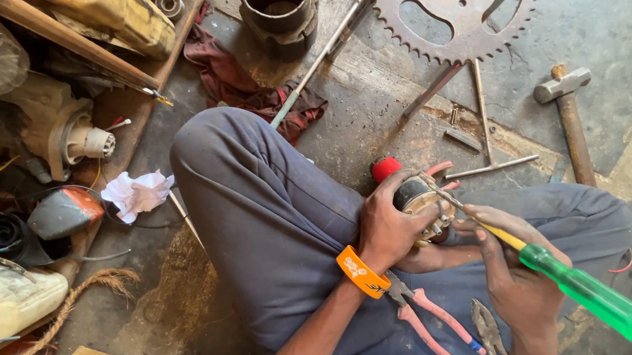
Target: The person sits on the floor and uses a screwdriver to tighten screws on a small electric motor. They rotate the motor to access different sides and continue adjusting the screws throughout the clip.
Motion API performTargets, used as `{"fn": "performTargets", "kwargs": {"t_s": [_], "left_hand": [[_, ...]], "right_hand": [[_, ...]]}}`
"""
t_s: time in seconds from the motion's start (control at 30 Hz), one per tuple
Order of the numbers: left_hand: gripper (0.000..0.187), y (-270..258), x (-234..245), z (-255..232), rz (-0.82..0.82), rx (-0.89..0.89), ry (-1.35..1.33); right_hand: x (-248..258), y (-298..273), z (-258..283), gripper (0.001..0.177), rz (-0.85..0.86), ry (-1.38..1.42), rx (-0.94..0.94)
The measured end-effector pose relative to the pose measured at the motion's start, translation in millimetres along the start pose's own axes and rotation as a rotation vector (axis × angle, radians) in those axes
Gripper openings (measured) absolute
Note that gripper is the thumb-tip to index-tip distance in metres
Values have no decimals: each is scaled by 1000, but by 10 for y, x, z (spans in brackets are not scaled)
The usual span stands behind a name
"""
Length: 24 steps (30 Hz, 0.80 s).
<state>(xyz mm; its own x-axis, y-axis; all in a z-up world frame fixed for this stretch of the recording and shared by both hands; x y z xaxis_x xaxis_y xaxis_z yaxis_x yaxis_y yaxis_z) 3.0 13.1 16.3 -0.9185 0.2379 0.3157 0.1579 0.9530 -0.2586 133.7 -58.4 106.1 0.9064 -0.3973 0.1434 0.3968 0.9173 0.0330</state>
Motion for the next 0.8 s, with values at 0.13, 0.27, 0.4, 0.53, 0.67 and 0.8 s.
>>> {"fn": "performTargets", "kwargs": {"t_s": [0.13, 0.27, 0.4, 0.53, 0.67, 0.8], "left_hand": [[55, 5, -3, -2, 7, 16, 19], [57, -4, 20, -38, 5, 14, 8], [52, -3, 33, -35, 15, 13, 1], [54, 4, 9, -17, -2, 8, 25], [53, -2, -5, -7, -1, 13, 37], [51, -1, 8, -24, -3, -12, 31]], "right_hand": [[40, -8, -174, 17, -33, -160, 176], [61, 13, -347, 28, -93, 21, 124], [91, -32, -338, 26, 18, 206, 44], [108, -80, -315, 25, -57, 109, 25], [63, -9, -350, 16, -172, -182, 102], [-1, 53, -272, 26, -86, 74, 34]]}}
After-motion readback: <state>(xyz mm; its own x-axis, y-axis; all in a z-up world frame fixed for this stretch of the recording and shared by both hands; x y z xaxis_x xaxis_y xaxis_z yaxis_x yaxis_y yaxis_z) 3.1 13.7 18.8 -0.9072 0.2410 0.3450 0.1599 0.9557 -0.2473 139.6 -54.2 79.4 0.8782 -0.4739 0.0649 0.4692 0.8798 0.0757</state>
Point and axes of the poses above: each hand's wrist, its own y-axis towards the middle knuckle, its own x-axis out of the back of the hand, z = x × y, the point moved 1 cm from there along y, towards the middle knuckle, and after that the axes turned 15 degrees about y, right-handed, at the moved point
